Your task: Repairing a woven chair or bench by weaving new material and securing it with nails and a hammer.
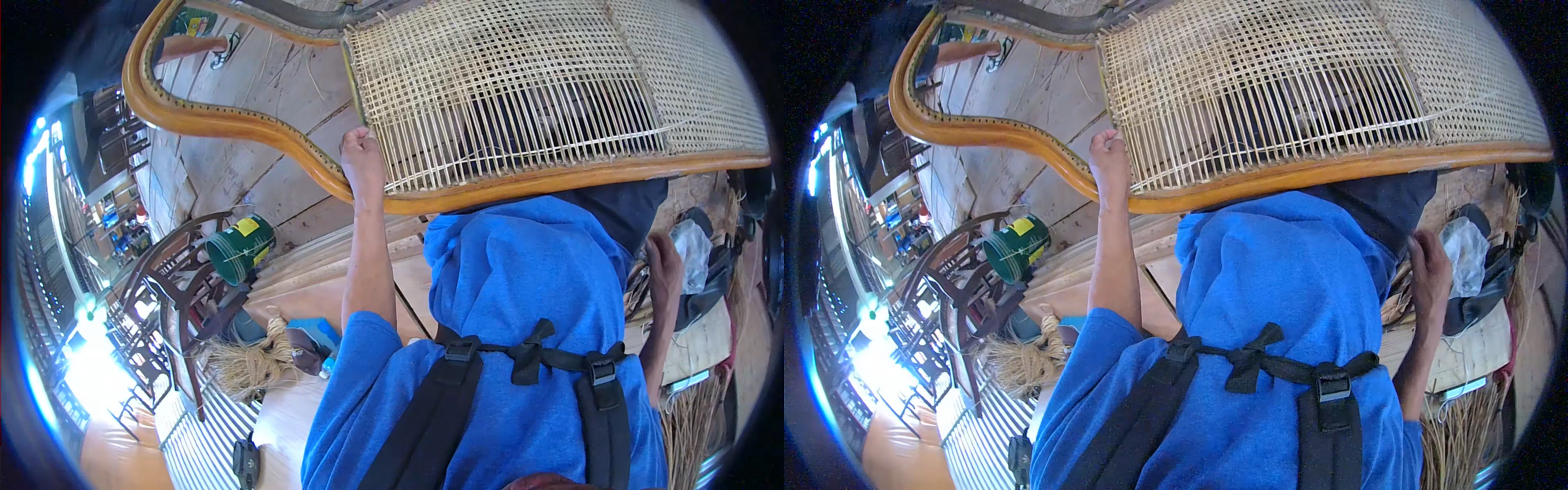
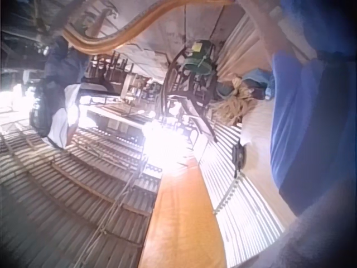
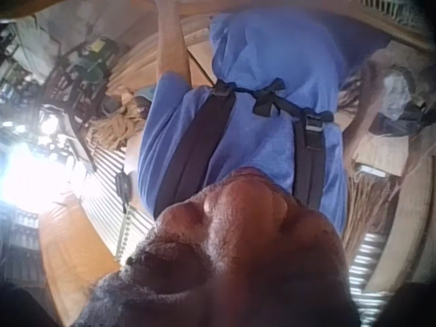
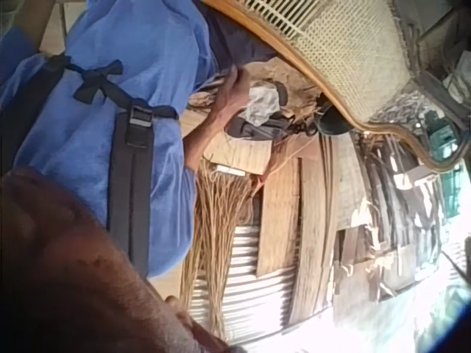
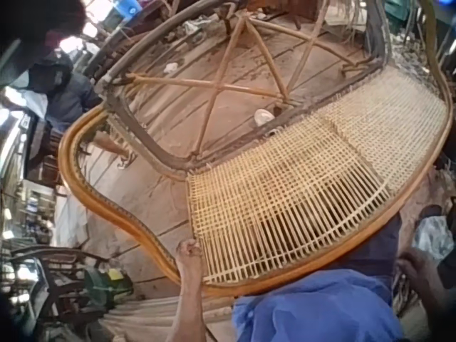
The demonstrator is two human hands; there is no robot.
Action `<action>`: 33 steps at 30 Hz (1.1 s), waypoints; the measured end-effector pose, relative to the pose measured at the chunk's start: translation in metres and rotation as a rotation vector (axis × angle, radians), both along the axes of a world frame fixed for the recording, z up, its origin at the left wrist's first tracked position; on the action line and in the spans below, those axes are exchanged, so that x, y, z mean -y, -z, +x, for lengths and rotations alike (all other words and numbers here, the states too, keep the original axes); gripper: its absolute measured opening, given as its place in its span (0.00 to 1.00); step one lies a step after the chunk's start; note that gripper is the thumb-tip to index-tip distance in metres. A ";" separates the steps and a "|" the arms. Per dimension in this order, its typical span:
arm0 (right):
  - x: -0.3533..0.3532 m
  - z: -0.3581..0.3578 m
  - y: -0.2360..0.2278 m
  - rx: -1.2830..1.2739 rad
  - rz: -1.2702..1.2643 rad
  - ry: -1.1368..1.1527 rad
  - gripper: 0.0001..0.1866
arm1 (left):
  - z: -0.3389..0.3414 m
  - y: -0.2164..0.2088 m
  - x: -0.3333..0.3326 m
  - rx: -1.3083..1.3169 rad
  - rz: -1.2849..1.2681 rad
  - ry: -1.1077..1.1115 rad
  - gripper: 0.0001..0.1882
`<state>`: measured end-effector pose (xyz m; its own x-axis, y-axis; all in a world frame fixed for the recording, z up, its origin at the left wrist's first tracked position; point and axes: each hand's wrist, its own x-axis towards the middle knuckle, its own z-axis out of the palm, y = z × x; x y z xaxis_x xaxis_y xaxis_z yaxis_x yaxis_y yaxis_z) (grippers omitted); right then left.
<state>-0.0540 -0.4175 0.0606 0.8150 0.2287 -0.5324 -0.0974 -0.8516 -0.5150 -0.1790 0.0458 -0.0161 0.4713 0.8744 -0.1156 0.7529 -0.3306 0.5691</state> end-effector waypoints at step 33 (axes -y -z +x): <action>-0.390 -0.009 0.095 0.266 0.327 -0.928 0.11 | 0.003 -0.001 -0.063 -0.301 -0.181 0.726 0.16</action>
